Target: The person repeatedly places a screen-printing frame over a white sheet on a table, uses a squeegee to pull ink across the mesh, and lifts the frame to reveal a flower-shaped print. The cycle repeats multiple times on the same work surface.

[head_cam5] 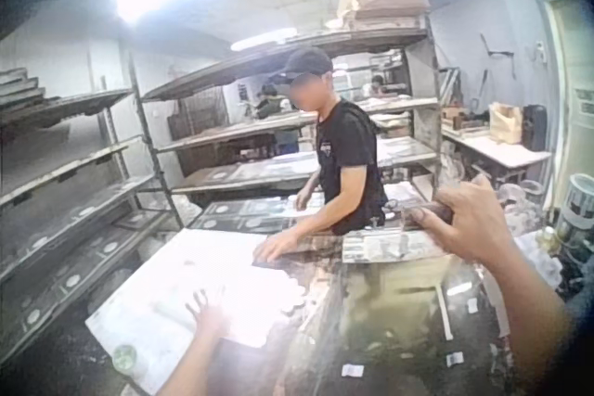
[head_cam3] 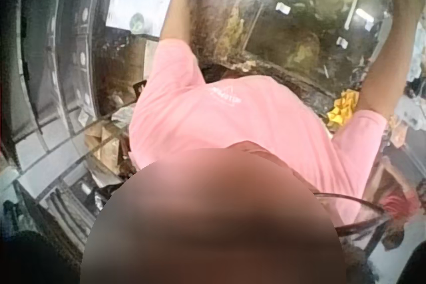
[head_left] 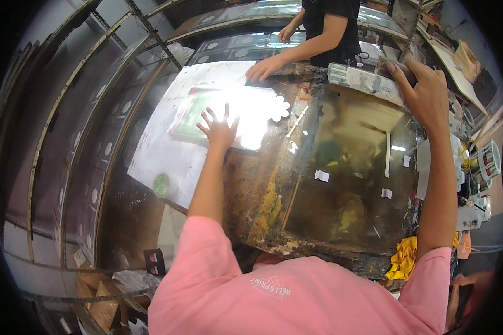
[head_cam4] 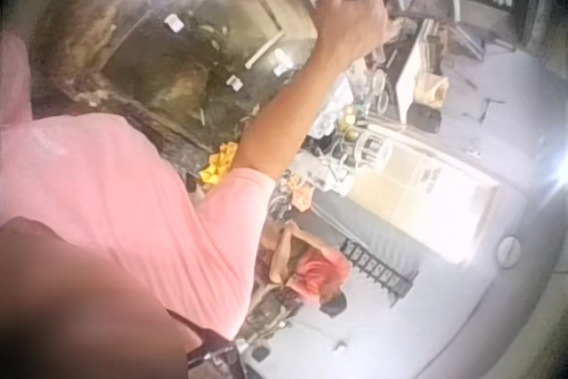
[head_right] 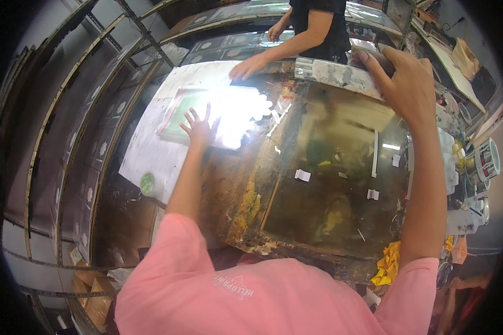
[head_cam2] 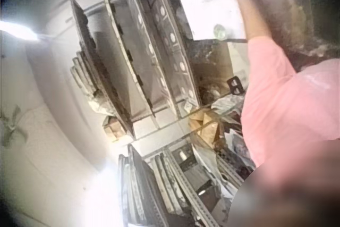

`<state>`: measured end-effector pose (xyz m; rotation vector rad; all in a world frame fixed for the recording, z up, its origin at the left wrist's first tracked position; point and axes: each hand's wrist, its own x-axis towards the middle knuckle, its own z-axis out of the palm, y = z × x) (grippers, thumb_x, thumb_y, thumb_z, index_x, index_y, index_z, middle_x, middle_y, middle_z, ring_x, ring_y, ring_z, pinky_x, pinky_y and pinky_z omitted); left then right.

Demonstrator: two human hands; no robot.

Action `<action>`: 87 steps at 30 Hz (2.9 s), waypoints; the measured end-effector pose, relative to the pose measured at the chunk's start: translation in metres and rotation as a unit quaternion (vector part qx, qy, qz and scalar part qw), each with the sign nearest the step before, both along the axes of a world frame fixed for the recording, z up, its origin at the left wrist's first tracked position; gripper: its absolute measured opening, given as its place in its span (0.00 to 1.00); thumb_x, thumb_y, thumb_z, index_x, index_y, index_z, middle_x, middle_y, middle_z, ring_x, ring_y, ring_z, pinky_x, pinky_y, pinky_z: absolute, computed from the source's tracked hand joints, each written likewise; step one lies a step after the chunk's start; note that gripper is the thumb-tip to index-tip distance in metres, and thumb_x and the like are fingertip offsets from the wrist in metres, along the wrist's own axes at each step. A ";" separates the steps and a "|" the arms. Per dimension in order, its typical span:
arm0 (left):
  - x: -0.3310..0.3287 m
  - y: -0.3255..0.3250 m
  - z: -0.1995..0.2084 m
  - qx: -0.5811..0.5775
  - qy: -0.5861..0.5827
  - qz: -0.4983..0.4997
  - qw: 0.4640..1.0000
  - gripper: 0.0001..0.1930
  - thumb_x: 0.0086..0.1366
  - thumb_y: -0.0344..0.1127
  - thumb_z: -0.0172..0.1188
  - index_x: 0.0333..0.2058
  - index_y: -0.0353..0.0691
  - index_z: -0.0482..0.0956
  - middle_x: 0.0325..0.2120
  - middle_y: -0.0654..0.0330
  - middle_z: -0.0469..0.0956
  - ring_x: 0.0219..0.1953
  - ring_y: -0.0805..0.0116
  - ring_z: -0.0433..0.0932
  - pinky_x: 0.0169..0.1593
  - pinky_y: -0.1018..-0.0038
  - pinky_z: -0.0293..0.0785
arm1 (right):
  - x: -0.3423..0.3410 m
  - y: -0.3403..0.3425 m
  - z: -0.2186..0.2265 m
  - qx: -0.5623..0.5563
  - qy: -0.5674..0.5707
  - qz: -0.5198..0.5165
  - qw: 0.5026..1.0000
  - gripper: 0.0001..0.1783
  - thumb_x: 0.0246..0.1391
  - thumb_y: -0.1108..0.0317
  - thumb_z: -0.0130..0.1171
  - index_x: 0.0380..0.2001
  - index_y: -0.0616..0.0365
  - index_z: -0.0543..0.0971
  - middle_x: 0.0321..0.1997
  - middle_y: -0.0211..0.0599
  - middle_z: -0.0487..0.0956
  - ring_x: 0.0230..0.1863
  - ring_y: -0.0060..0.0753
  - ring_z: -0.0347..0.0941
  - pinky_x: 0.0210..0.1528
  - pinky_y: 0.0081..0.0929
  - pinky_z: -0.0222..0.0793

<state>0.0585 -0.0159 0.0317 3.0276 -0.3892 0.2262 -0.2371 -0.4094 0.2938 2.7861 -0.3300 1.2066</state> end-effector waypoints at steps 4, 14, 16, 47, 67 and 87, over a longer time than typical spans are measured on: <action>-0.060 0.015 -0.027 -0.054 -0.080 -0.122 0.988 0.39 0.79 0.62 0.45 0.79 0.47 0.55 0.76 0.39 0.59 0.80 0.37 0.49 0.74 0.23 0.26 | -0.004 0.004 -0.006 0.001 0.022 -0.023 0.999 0.30 0.66 0.40 0.60 0.31 0.61 0.83 0.29 0.49 0.82 0.34 0.53 0.76 0.46 0.42 0.62; -0.069 0.009 -0.009 -0.080 -0.056 -0.113 0.989 0.24 0.81 0.48 0.44 0.58 0.41 0.84 0.63 0.53 0.80 0.72 0.45 0.69 0.76 0.27 0.26 | -0.004 0.002 -0.012 -0.014 0.006 0.008 1.000 0.30 0.66 0.40 0.60 0.29 0.61 0.82 0.29 0.48 0.81 0.33 0.54 0.74 0.47 0.41 0.62; -0.053 0.010 0.023 -0.168 -0.072 -0.160 0.970 0.24 0.81 0.48 0.43 0.54 0.41 0.86 0.55 0.54 0.85 0.67 0.46 0.75 0.76 0.26 0.28 | -0.005 0.000 -0.013 -0.019 0.011 -0.003 1.000 0.30 0.66 0.40 0.60 0.30 0.61 0.82 0.30 0.48 0.81 0.33 0.54 0.74 0.47 0.42 0.62; -0.311 -0.281 -0.017 -0.121 0.034 -0.541 0.832 0.63 0.52 0.90 0.52 0.70 0.39 0.73 0.72 0.40 0.65 0.76 0.36 0.59 0.72 0.20 0.25 | 0.021 -0.029 0.019 0.000 -0.009 0.025 1.000 0.40 0.68 0.33 0.50 0.24 0.63 0.86 0.27 0.53 0.85 0.34 0.53 0.83 0.58 0.56 0.69; -0.312 -0.278 -0.030 -0.148 0.000 -0.549 0.823 0.61 0.57 0.88 0.50 0.70 0.37 0.71 0.68 0.41 0.71 0.74 0.40 0.64 0.77 0.28 0.32 | 0.012 -0.015 0.014 0.019 0.002 0.008 1.000 0.40 0.66 0.27 0.49 0.38 0.53 0.91 0.30 0.46 0.87 0.37 0.48 0.84 0.55 0.49 0.68; -0.209 -0.150 0.099 -0.545 0.284 -0.223 0.757 0.50 0.46 0.54 0.88 0.61 0.27 0.77 0.52 0.46 0.83 0.50 0.54 0.86 0.56 0.62 0.82 | -0.059 0.016 -0.099 0.032 0.159 0.058 0.985 0.30 0.67 0.45 0.62 0.59 0.58 0.82 0.42 0.48 0.82 0.48 0.53 0.78 0.51 0.50 0.70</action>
